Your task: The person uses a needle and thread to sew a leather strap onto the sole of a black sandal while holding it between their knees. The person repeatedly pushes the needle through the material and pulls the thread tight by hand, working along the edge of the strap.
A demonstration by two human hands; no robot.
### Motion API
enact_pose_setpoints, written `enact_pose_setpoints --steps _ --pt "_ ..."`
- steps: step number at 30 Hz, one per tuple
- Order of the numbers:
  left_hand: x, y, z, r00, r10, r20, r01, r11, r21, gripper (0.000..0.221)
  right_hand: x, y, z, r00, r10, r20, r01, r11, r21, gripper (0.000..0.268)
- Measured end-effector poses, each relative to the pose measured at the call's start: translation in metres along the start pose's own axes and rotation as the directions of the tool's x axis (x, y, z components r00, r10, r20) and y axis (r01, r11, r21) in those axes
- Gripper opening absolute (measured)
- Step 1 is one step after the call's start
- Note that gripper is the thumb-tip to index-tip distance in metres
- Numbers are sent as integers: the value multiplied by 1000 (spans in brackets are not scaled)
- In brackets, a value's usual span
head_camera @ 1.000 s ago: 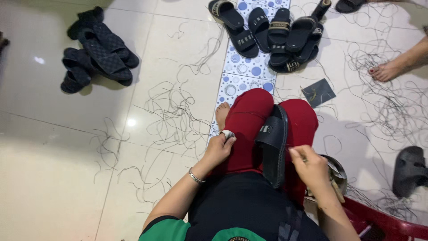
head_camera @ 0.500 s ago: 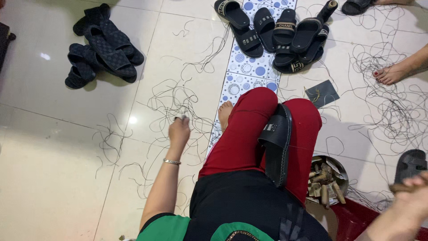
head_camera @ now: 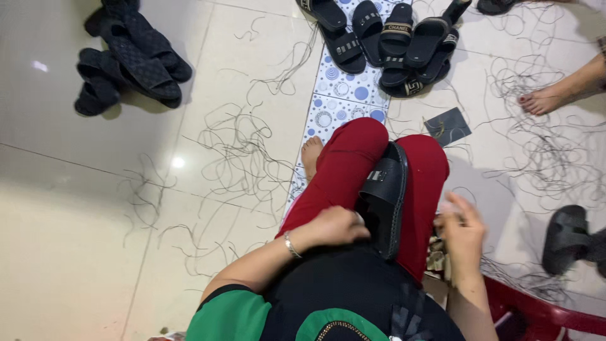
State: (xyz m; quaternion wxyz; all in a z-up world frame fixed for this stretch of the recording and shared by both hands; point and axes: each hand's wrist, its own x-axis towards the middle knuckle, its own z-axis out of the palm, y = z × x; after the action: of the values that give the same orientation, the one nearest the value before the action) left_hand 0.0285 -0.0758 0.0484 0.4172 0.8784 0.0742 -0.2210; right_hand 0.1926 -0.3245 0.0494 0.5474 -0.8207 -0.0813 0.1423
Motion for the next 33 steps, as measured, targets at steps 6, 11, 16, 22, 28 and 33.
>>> enact_pose_setpoints --steps 6,11,16,22,28,33 --pt "-42 84 -76 785 424 -451 -602 694 -396 47 2 11 2 884 163 438 16 927 -375 27" --pt "-2 6 -27 802 266 -535 -67 930 361 48 -8 -50 24 916 -111 386 149 986 -71 20" --pt "-4 7 -6 896 236 -375 -128 948 290 47 -9 -55 70 934 -218 283 52 867 496 34" --pt "-6 2 2 935 264 -237 -278 960 -26 48 -13 -25 81 976 -40 216 -65 887 457 49" --pt "1 -13 16 942 313 -118 -334 891 -307 48 -16 -25 82 978 55 202 -136 902 411 49" --pt "10 -29 31 970 241 -45 -230 829 -510 46 -11 -23 78 965 59 257 -163 899 407 47"
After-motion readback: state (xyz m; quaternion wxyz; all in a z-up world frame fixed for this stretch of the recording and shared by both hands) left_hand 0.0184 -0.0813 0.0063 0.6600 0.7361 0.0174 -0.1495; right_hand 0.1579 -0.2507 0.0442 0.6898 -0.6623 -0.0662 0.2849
